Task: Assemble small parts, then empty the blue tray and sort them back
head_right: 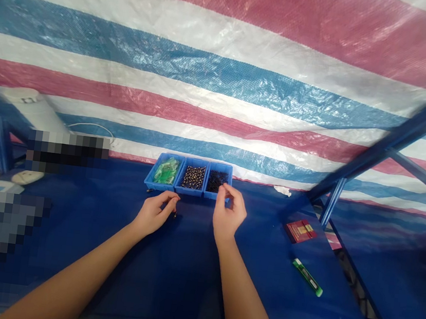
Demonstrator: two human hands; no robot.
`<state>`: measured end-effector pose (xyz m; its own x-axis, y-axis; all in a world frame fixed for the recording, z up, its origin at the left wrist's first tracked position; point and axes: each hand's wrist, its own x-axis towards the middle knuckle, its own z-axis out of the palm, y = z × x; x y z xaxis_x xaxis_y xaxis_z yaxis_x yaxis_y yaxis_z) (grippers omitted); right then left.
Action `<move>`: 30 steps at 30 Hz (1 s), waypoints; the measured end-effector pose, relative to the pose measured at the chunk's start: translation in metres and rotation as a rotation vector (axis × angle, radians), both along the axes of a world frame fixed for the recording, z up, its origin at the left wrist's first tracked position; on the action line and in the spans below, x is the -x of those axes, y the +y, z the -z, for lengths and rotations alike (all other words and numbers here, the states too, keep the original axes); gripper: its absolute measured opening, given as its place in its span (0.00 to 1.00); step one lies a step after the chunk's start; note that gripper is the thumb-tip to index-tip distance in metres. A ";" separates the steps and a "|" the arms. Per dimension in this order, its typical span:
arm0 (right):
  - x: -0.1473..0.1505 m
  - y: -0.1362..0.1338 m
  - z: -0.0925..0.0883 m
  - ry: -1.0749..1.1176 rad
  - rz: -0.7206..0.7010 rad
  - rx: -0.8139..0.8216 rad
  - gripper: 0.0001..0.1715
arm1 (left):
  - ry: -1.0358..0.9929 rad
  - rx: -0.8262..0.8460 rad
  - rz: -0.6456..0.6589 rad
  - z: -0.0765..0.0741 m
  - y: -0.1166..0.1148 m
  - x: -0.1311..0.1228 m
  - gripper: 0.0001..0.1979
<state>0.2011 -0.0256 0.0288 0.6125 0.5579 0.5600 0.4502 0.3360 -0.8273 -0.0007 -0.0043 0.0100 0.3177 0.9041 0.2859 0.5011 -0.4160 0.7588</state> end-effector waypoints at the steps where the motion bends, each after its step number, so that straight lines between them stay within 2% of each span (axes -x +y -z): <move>1: -0.005 0.000 -0.001 -0.036 0.065 -0.053 0.13 | 0.003 -0.007 -0.007 0.001 0.000 0.000 0.11; 5: -0.022 0.001 -0.002 -0.207 0.229 -0.197 0.09 | 0.012 -0.036 -0.039 0.002 0.000 0.000 0.11; 8: -0.029 0.006 0.002 -0.344 0.231 -0.120 0.10 | 0.017 -0.045 -0.045 0.002 0.000 0.001 0.11; 12: -0.032 0.015 0.010 -0.546 0.046 0.199 0.12 | 0.016 -0.042 -0.035 0.001 -0.001 0.000 0.11; 15: -0.028 0.016 0.014 -0.541 0.004 0.254 0.12 | 0.020 -0.041 -0.038 0.001 -0.001 0.000 0.11; 17: -0.023 0.014 0.014 -0.496 -0.077 0.255 0.13 | 0.023 -0.050 -0.036 0.001 -0.001 0.000 0.11; 21: -0.005 0.006 0.014 -0.445 -0.454 0.337 0.12 | 0.026 -0.079 -0.054 0.001 -0.001 0.000 0.11; 24: 0.014 -0.001 0.017 -0.560 -0.738 0.395 0.10 | 0.030 -0.098 -0.080 0.001 -0.001 0.000 0.12; 27: 0.030 -0.006 0.023 -0.694 -0.814 0.402 0.07 | 0.023 -0.116 -0.093 0.002 0.000 0.001 0.12; 30: 0.037 -0.008 0.030 -0.841 -0.785 0.403 0.05 | 0.024 -0.116 -0.103 0.002 0.000 0.001 0.11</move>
